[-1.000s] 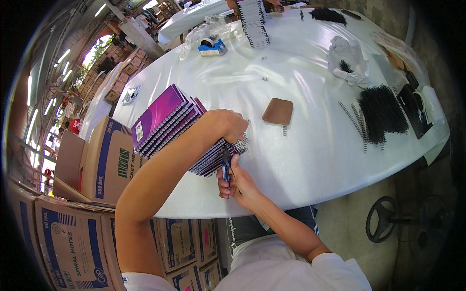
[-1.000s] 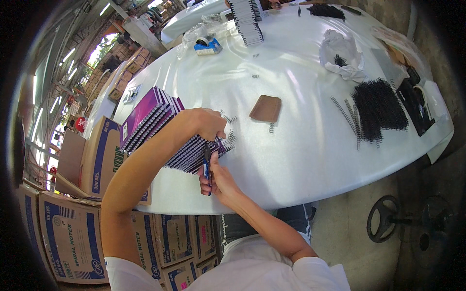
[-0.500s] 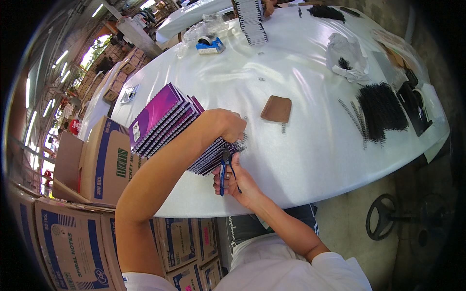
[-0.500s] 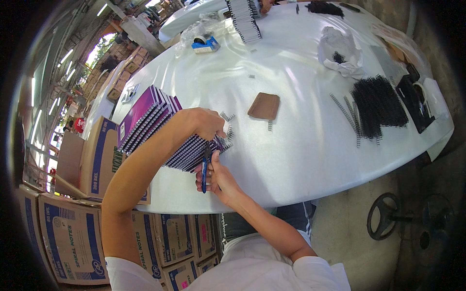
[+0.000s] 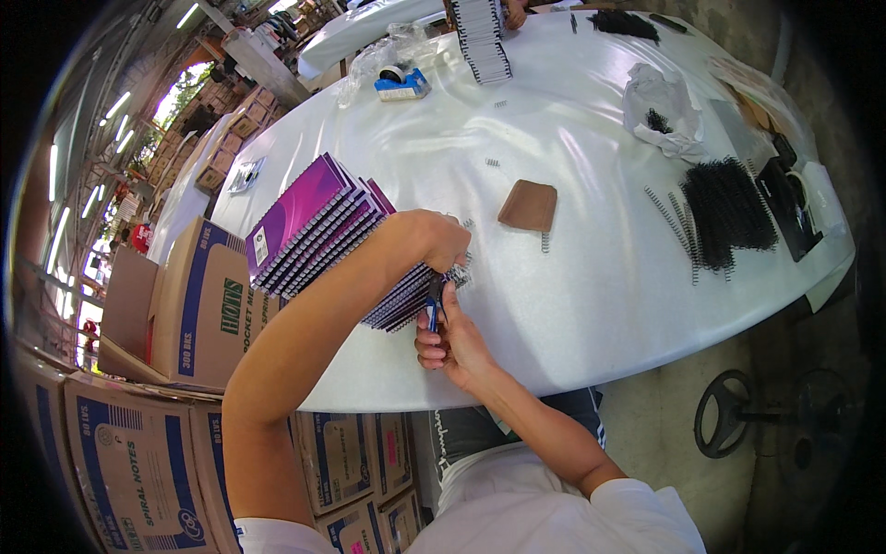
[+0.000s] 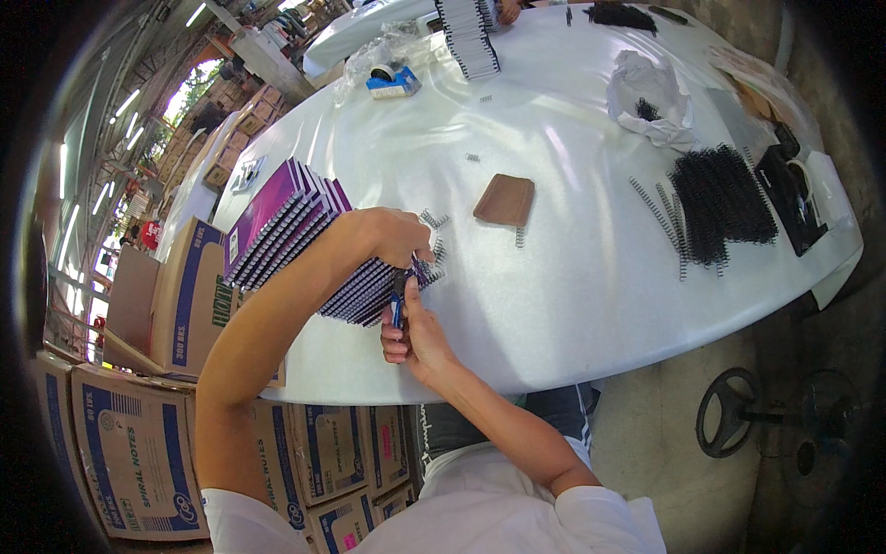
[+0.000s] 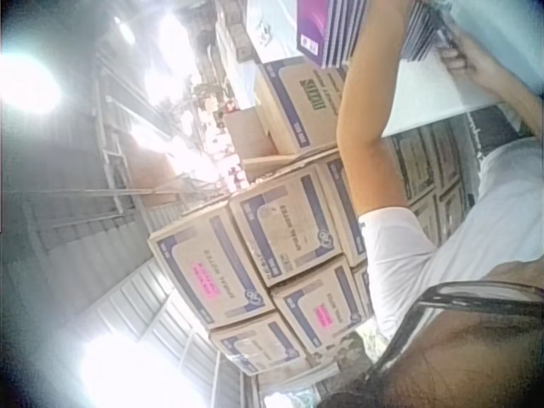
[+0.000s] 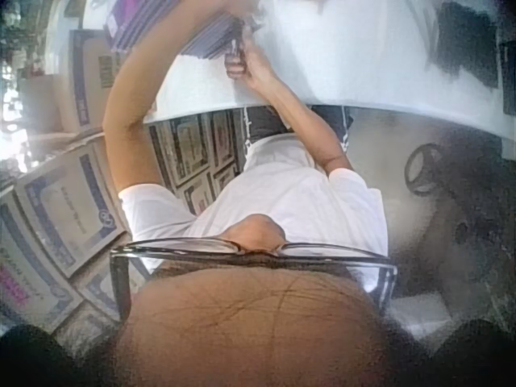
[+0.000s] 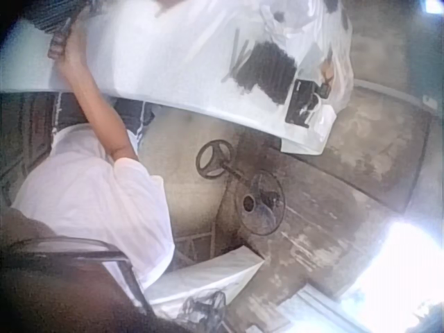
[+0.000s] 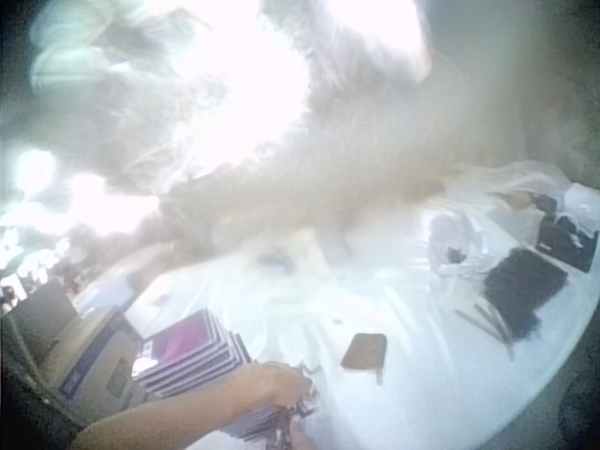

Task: The person finishes spiral notebooks by using pliers to trim and bend the ends of wire coils on a stack of notebooks, then picks up and aligns the finished stack.

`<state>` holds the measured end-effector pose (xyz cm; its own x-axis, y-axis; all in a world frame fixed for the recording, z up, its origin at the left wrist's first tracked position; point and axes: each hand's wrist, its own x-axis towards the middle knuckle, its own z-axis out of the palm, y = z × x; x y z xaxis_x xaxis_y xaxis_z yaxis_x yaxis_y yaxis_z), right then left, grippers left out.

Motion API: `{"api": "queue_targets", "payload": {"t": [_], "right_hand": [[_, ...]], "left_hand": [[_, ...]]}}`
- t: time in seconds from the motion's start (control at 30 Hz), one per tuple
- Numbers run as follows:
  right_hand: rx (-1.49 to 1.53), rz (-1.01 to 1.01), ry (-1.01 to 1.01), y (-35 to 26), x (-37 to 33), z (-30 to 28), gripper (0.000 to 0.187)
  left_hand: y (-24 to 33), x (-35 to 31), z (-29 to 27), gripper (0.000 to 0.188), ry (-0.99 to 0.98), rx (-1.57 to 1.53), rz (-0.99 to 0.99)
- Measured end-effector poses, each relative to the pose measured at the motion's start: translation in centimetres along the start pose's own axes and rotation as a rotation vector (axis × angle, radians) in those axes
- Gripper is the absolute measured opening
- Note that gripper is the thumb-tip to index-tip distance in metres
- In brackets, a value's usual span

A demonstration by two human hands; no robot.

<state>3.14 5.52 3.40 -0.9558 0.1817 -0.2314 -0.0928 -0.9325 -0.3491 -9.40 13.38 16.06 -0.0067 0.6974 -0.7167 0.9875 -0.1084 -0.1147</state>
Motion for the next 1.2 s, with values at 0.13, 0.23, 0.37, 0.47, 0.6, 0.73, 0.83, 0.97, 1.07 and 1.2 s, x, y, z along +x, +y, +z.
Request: {"api": "queue_targets", "payload": {"t": [0.13,0.23,0.37,0.47,0.6,0.73,0.83,0.97,1.07,1.2], "right_hand": [[-0.004,0.007,0.019,0.7,-0.6,0.0,0.075],[-0.017,-0.048,0.084,0.8,-0.3,0.4,0.077],[-0.025,-0.045,0.013,0.8,0.2,-0.6,0.079],[-0.040,-0.048,0.029,0.8,-0.1,-0.4,0.079],[-0.040,-0.042,-0.011,0.8,0.4,-0.8,0.078],[-0.035,-0.019,-0.065,0.5,0.6,-1.3,0.077],[-0.109,-0.079,0.088,0.6,-0.1,-0.1,0.078],[-0.077,-0.075,0.074,0.4,0.0,0.4,0.078],[-0.019,-0.054,0.064,0.2,-0.1,0.6,0.075],[0.080,-0.008,0.032,0.3,-0.4,0.5,0.070]], "left_hand": [[0.2,0.1,0.1,0.047,0.003,0.021,0.011],[0.3,-0.2,-0.1,0.047,0.027,-0.017,-0.011],[0.2,-0.1,0.2,0.044,0.020,-0.034,-0.022],[0.1,0.0,0.4,0.041,0.011,-0.038,-0.007],[0.0,0.0,0.3,0.037,0.008,-0.041,-0.001],[0.1,0.1,0.3,0.035,0.005,-0.042,0.009],[0.2,0.2,0.4,0.034,0.007,-0.054,0.009],[-0.2,0.4,0.4,0.032,-0.018,-0.055,0.029],[-0.3,0.7,0.7,0.031,-0.034,-0.055,0.028],[-0.3,1.1,1.3,0.032,-0.002,-0.016,-0.005]]}}
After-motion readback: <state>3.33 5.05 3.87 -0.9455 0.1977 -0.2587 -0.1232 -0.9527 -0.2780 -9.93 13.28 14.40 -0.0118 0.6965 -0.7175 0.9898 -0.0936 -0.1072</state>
